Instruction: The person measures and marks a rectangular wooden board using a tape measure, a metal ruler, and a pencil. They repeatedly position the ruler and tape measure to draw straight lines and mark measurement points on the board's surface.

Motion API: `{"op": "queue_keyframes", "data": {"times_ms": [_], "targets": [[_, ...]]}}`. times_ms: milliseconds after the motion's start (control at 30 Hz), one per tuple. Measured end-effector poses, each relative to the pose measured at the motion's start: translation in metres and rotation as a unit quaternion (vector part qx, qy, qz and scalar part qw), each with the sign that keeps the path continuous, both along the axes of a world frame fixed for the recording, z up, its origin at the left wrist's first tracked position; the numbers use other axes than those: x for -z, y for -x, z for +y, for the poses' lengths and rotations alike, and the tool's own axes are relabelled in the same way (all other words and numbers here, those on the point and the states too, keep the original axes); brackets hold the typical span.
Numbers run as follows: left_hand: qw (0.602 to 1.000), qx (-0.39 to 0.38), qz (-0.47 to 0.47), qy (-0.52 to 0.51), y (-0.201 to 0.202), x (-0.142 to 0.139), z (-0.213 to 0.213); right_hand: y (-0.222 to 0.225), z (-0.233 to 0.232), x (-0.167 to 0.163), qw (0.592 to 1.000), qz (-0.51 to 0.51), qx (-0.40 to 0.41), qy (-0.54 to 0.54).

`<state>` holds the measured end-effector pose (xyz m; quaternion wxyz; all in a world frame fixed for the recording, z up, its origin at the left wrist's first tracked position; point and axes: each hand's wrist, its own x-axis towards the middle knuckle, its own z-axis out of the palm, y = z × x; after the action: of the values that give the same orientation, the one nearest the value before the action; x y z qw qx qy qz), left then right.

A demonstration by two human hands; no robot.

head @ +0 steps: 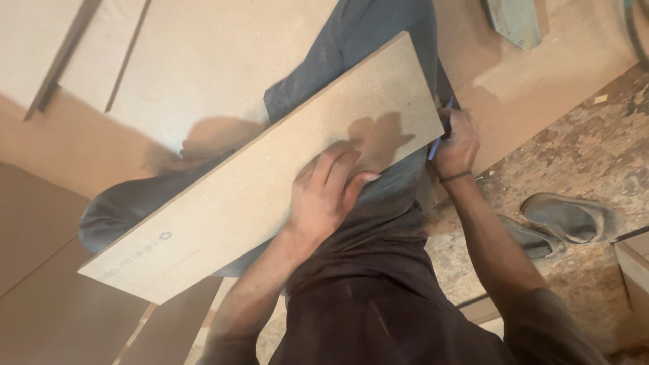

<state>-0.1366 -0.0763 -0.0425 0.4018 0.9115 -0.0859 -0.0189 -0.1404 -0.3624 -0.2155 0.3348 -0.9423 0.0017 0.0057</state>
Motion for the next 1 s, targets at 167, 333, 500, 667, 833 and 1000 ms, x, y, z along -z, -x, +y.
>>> {"op": "queue_keyframes", "data": {"times_ms": [167, 333, 500, 667, 833, 1000], "targets": [[0.997, -0.04, -0.039, -0.049, 0.004, -0.009, 0.036, 0.001, -0.021, -0.006, 0.994, -0.049, 0.034, 0.09], [0.972, -0.11, -0.051, -0.2, 0.019, -0.024, 0.069, -0.006, -0.045, -0.009, 0.993, 0.067, 0.037, -0.092], [0.991, -0.045, -0.12, -0.038, 0.035, -0.036, 0.035, -0.019, -0.065, -0.058, 0.968, 0.07, 0.095, -0.223], [0.995, 0.065, -0.072, -0.03, 0.032, -0.034, -0.041, -0.034, -0.063, -0.138, 0.909, 0.054, 0.007, -0.414], [0.99, 0.142, 0.019, -0.005, 0.021, -0.015, -0.068, -0.045, -0.004, -0.145, 0.858, 0.113, -0.078, -0.495], [0.997, 0.077, -0.004, -0.02, 0.036, 0.008, -0.054, -0.033, 0.043, -0.134, 0.876, 0.114, 0.025, -0.469]]}}
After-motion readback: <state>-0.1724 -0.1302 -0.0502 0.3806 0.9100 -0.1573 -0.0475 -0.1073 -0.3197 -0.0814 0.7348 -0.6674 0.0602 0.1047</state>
